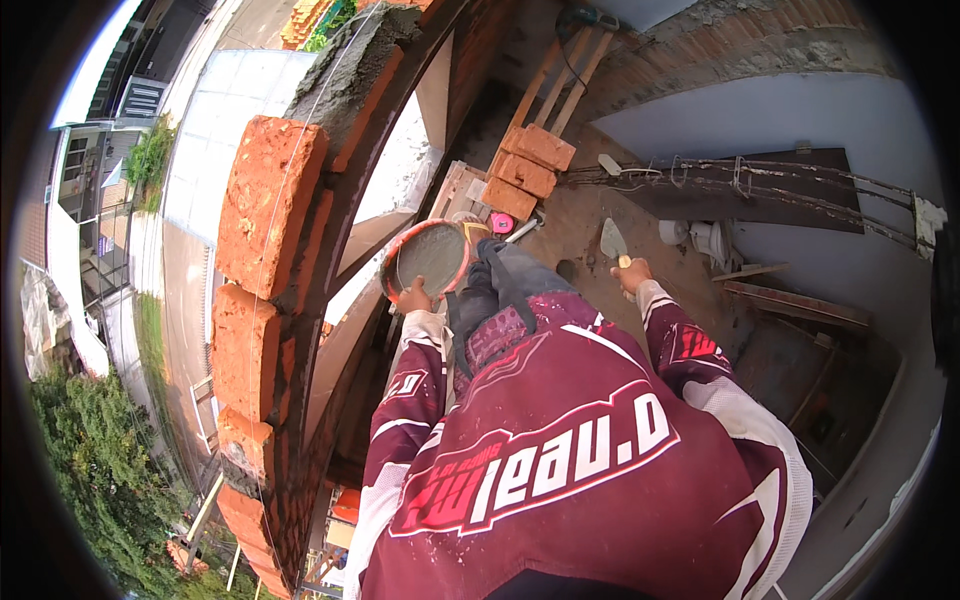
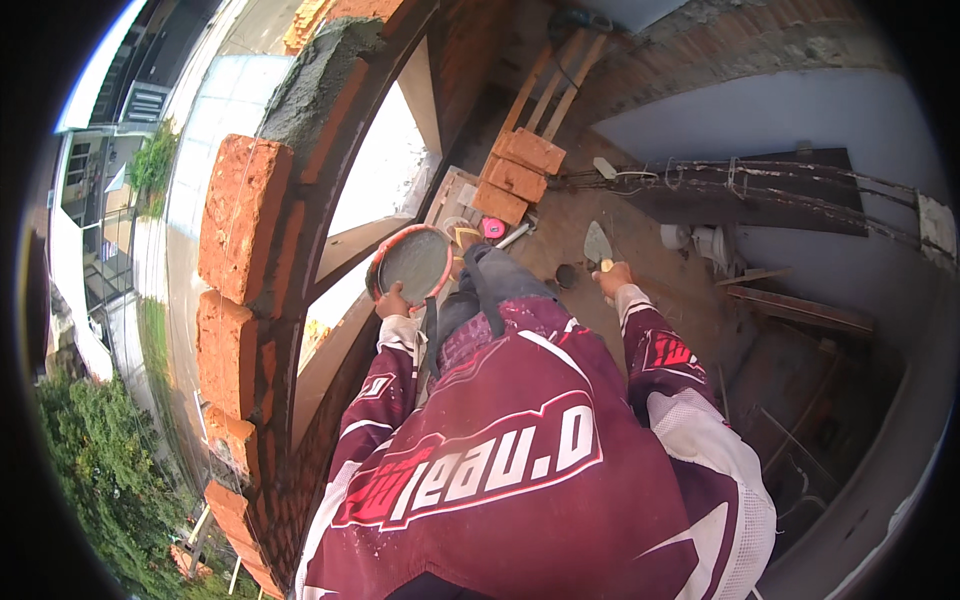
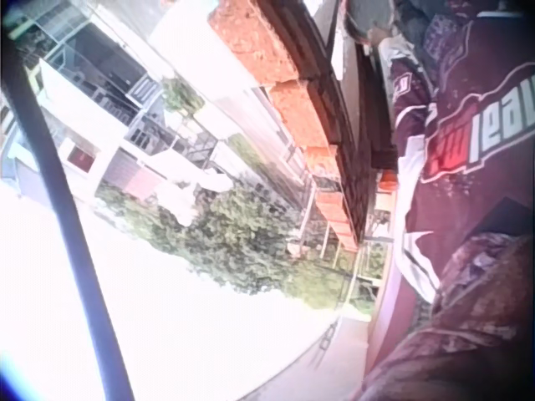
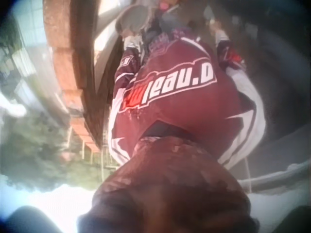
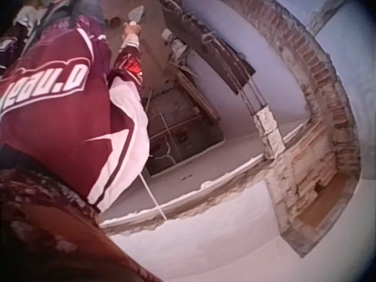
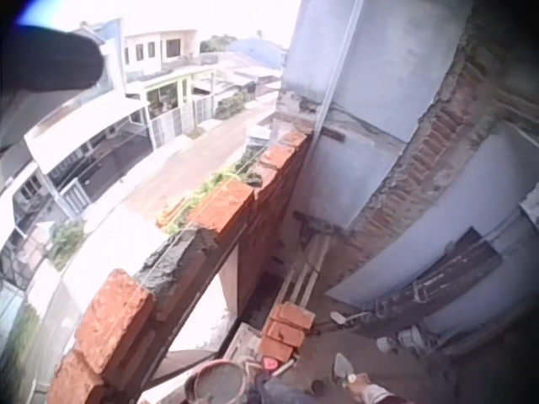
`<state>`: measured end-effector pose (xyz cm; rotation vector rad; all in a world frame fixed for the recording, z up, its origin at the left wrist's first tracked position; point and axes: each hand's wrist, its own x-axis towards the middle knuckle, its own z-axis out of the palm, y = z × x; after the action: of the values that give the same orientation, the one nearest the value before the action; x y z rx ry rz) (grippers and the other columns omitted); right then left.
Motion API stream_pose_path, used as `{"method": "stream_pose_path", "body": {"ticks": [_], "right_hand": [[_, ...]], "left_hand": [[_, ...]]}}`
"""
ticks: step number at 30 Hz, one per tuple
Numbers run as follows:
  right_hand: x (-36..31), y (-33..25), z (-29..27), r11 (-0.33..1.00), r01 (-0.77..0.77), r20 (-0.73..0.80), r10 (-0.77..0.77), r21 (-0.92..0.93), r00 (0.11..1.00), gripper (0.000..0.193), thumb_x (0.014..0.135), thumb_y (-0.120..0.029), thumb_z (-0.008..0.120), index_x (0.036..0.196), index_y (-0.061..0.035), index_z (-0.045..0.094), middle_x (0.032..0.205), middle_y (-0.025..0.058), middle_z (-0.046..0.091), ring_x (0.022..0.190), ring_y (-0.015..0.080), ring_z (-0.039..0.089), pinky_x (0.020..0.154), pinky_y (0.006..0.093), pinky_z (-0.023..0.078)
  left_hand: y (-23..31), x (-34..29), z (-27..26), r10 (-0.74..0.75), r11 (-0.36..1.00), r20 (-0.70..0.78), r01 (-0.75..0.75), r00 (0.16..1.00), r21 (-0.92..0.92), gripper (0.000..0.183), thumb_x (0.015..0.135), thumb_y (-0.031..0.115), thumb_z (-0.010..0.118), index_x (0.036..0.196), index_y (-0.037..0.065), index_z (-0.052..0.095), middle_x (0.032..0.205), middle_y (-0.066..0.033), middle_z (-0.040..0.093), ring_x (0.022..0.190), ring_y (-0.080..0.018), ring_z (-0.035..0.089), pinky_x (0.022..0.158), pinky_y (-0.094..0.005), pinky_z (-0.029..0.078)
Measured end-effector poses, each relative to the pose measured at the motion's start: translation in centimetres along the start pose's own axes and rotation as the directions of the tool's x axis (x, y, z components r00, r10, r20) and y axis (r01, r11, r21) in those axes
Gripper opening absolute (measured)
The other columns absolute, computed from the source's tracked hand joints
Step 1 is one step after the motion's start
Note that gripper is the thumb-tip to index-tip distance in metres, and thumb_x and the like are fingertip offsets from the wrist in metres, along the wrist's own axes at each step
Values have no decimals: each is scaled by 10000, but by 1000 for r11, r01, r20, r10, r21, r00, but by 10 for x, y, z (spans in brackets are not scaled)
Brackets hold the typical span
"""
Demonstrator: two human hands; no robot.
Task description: The person scoops mortar from a bucket with a trowel and spreads it along a brick wall. The person then picks up red bricks and places them onto the mortar bed, tapping them into alignment. The person repeats this process, adding mortar and bricks to extend the wall.
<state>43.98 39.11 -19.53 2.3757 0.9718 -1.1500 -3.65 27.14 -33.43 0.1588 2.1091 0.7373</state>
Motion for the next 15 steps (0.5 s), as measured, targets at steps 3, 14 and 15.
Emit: {"method": "stream_pose_path", "body": {"ticks": [3, 14, 15], "right_hand": [[-15, 21, 13, 1000, -30, 42, 30, -7, 999, 431, 780, -291, 839, 991, 63, 716, 846, 188, 733, 751, 266, 734, 689, 400, 574], [-44, 52, 23, 996, -89, 48, 89, -3, 995, 498, 769, -298, 846, 1053, 83, 697, 923, 190, 745, 837, 285, 742, 775, 405, 567], [-47, 52, 20, 995, -96, 52, 96, 7, 994, 497, 770, -297, 845, 1052, 84, 696, 922, 191, 744, 835, 285, 742, 773, 407, 567]], "left_hand": [[10, -5, -19, -224, 974, -10, 224, 974, -13, 461, 855, 321, 689, 993, -119, 670, 820, -226, 664, 620, -299, 668, 475, -453, 541], [-88, 8, -84, -440, 883, -198, 462, 876, 78, 420, 916, 440, 579, 1162, 147, 751, 1095, -231, 707, 841, -283, 735, 733, -406, 574], [-98, 7, -91, -419, 891, -192, 443, 887, 98, 424, 920, 436, 577, 1174, 143, 746, 1108, -232, 703, 849, -294, 735, 738, -403, 575]]}}
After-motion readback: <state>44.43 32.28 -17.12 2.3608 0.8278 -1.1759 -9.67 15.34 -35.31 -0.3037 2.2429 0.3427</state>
